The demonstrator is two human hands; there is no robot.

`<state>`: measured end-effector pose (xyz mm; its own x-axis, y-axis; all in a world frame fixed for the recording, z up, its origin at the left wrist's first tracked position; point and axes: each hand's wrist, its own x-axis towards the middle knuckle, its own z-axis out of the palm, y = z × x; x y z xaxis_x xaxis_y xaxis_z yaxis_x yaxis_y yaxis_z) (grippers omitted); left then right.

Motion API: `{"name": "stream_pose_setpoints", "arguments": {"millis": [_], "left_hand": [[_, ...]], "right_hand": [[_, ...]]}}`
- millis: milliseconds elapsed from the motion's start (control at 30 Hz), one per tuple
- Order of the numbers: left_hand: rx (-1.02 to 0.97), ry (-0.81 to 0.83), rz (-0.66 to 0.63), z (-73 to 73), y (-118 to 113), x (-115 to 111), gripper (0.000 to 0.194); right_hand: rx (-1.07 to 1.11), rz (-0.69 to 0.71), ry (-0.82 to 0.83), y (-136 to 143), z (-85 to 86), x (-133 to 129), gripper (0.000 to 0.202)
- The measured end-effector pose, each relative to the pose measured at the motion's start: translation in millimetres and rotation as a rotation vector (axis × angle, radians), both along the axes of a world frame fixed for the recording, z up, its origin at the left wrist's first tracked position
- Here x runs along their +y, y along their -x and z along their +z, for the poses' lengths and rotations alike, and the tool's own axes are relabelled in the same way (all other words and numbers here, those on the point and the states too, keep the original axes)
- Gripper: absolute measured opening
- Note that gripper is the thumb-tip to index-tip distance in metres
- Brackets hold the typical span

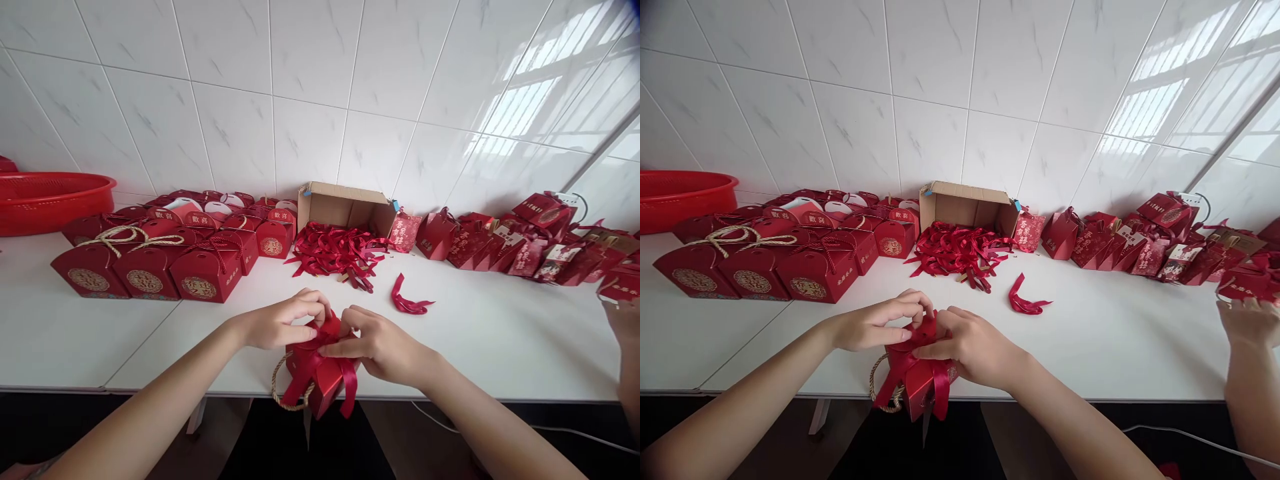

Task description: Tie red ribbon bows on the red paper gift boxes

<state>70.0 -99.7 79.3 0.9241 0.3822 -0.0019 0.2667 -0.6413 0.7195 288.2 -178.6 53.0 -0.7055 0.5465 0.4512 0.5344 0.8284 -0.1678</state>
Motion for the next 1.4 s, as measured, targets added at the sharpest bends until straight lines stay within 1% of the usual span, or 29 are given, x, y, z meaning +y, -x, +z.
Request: {"name": "stream_pose_setpoints", "arguments": {"millis": [100,233,333,433,500,567,667,833,967,1033,1167,1400], "left_hand": [[-0.02,0.015,-0.011,-2.3,-2,3,0.008],[-0.056,-0.016,0.051,-7.3,-3,5,0.011],[-0.075,-0.001,0.077,-8.9,-2,2,0.014],[-0.135,0.001,0.084,-10.1,-5,-5,0.018],[-0.201,-0.001,0.131,-12.2,-8,-11,0.023],[-0.262,0.009,0.212,-15.2,-13,-18,0.03],[-0.299,0.039,0.299,-19.0,-19,-25,0.036],[-0.29,0.078,0.285,-22.6,-19,-25,0.038],[-0.317,0.145,0.292,-26.9,-17,-23,0.044],[-0.328,0.175,0.303,-28.7,-17,-22,0.047],[-0.328,0.209,0.307,-31.2,-18,-21,0.05],[-0.346,0.142,0.27,-38.6,-19,-17,0.051]], "right_hand": [[0.005,0.015,-0.016,0,-1.6,-1,0.039],[0.039,0.03,-0.014,-2,-1.7,-3,0.048],[0.066,0.042,0.016,-3,-1.6,-4,0.045],[0.092,0.049,0.061,-3,-3.1,-4,0.042],[0.104,0.05,0.08,-3,-4.9,-3,0.042],[0.104,0.046,0.088,-3,-6.6,-3,0.041],[0.101,0.044,0.09,-3,-7.2,-3,0.036],[0.122,0.058,0.097,-3,-6.6,-4,0.032],[0.26,-0.023,0.14,-4,-13.7,-4,0.017],[0.303,-0.043,0.147,-5,-18.3,-3,0.017],[0.315,-0.044,0.133,-6,-23.3,-2,0.02],[0.339,-0.068,0.111,-8,-27.6,-1,0.02]]}}
